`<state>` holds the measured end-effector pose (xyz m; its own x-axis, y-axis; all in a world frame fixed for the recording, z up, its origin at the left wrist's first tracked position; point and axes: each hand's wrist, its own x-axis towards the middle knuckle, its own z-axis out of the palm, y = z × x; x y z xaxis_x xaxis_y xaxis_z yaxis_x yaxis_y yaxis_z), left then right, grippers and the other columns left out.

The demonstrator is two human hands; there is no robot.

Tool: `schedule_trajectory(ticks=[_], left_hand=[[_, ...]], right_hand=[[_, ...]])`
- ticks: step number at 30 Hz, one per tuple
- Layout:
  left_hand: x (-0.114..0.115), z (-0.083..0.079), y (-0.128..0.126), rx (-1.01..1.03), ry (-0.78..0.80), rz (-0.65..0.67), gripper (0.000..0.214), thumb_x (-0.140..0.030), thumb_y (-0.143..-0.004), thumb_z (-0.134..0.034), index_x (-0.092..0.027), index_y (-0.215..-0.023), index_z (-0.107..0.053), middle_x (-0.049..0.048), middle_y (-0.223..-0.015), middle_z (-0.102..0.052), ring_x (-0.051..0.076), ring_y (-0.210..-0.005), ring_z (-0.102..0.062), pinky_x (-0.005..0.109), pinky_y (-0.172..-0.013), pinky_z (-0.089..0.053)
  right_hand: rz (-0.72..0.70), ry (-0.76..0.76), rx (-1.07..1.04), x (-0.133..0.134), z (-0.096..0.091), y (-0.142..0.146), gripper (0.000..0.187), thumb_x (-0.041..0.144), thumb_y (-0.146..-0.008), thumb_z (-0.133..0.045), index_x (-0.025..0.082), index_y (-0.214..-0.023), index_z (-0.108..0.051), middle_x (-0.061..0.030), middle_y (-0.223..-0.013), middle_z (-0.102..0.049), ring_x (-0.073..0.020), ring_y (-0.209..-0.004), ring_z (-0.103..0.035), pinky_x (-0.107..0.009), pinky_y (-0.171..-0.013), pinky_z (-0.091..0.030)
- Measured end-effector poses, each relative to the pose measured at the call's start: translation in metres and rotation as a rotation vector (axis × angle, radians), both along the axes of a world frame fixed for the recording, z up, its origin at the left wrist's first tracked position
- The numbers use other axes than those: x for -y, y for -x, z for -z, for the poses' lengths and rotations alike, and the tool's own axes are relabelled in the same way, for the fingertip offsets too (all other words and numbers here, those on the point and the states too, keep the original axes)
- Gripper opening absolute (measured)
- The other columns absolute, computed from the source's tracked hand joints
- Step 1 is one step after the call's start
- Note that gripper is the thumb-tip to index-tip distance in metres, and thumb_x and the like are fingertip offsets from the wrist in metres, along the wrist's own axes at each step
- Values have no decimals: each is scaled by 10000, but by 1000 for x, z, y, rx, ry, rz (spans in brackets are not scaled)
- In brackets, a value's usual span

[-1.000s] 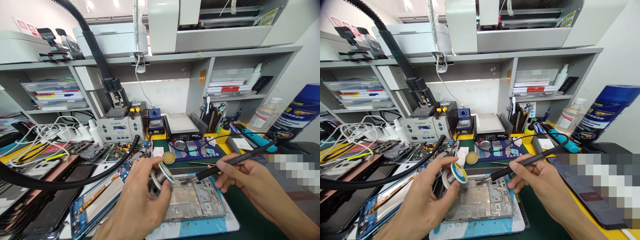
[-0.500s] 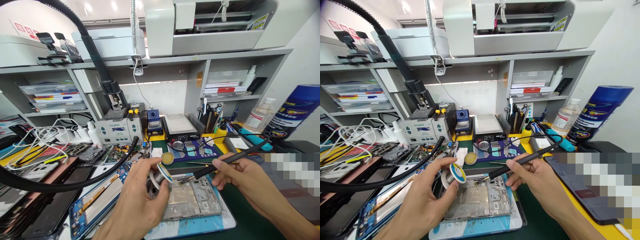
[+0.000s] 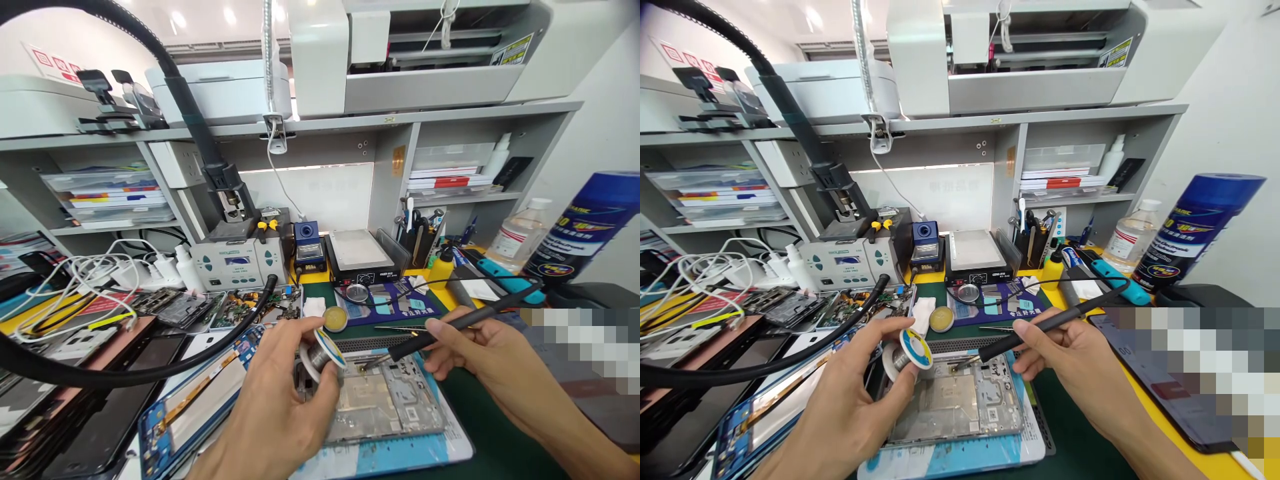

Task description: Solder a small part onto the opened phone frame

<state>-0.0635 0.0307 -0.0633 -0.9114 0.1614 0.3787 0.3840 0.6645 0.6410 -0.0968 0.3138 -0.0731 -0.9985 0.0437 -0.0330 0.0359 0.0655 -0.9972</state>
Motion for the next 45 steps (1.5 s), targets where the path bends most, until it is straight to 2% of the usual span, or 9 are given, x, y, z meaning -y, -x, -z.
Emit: schedule_trajectory(ticks=[9, 14, 20, 30, 38, 45], left_hand=[[-2, 0, 0, 38, -15, -11, 372, -299, -915, -582, -333, -1272, -486, 27, -1059, -656, 265, -938, -659, 471, -819, -528], [-2, 1, 0, 30, -8, -6, 371, -298, -913, -585, -323, -1270, -487, 33, -1056, -650, 255, -925, -650, 466, -814, -525], [-2, -3, 0, 28, -5, -7, 369, -296, -913, -584, -296, -1271, -493, 49, -1057, -648, 258, -940, -640, 464, -821, -522], [-2, -4, -1, 49, -16, -8, 355, -301, -923, -571, -287, -1271, -501, 57, -1066, -647, 265, -940, -645, 478, -836, -524], [-4, -5, -3, 72, -34, -4, 352, -309, -919, -574, -289, -1262, -497, 55, -1049, -657, 285, -956, -652, 498, -856, -518], [-4, -5, -3, 63, -51, -2, 349, -303, -922, -580, -292, -1260, -497, 45, -1047, -660, 291, -974, -665, 504, -888, -514]], right_hand=[[1, 6, 19, 2, 0, 1, 410, 565, -793, -826, 192, -763, -661, -73, -590, -776, -211, -532, -723, -287, -529, -609], [-41, 36, 6, 2, -2, -1, 397, 535, -808, -827, 189, -859, -641, -76, -602, -783, -210, -539, -722, -285, -531, -605], [-56, 31, -17, 0, -2, -3, 387, 516, -817, -827, 185, -881, -636, -80, -623, -786, -206, -550, -713, -294, -551, -601], [-134, 46, -45, -9, -1, -4, 249, 427, -855, -818, 190, -857, -743, -45, -705, -768, -198, -634, -718, -292, -604, -607], [-202, 132, 28, -5, -9, -5, 231, 410, -879, -798, 190, -938, -762, -56, -679, -782, -180, -641, -709, -234, -585, -577], [-235, 160, 81, -8, -8, -5, 264, 384, -891, -790, 172, -1047, -798, -71, -682, -786, -175, -620, -697, -238, -583, -576]])
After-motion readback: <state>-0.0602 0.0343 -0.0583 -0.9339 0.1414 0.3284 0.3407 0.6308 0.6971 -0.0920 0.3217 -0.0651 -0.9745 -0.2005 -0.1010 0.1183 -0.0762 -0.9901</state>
